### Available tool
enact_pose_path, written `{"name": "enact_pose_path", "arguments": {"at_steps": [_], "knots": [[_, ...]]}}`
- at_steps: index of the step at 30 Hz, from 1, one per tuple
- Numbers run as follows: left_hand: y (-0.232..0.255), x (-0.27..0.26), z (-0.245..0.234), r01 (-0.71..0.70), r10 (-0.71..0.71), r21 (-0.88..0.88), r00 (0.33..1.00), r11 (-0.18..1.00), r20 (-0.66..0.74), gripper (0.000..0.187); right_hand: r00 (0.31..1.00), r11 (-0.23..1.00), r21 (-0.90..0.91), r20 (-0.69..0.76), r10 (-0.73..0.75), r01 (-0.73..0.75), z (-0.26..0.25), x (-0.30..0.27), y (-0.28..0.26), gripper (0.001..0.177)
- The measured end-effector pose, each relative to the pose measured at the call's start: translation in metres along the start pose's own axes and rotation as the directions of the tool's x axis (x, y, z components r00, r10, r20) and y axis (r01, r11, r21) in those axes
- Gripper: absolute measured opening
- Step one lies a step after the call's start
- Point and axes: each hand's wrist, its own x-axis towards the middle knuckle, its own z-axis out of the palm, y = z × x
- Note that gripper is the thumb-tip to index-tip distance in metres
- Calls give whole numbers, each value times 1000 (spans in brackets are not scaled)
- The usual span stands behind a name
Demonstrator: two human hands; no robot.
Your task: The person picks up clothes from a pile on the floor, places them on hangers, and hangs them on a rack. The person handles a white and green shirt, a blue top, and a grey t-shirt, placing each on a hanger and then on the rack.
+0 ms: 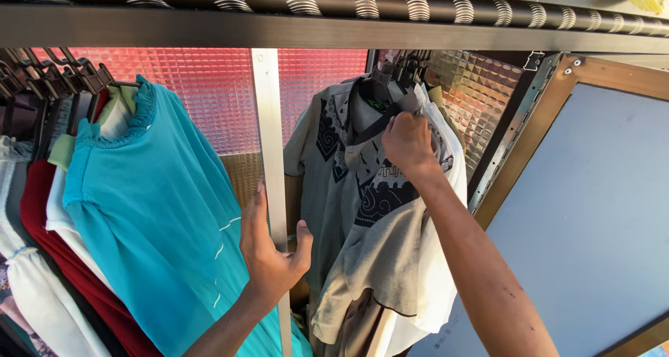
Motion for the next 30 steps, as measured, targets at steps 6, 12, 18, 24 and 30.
{"name": "enact_pose_path", "arguments": {"at_steps": [6,12,18,24,30], "knots": [[1,2,0,12,-12,-6,1000,1000,8,78,961,929,-332,-158,-227,165,-33,-42,-46,43],[1,0,1,34,-34,47,999,998,9,80,798,572,-720,-40,-601,394,-11,20,-30,44],[-7,-3,-4,17,-19,39,999,999,39,83,896,724,-607,-43,-442,328,1,43,7,37],[-10,-4,-5,49,-48,-14,996,999,79,83,934,794,-518,31,-355,319,-18,33,-17,41],[-11,-9,-2,-66,57,223,997,973,45,83,796,828,-253,-243,-555,500,-19,-114,-15,35]]}}
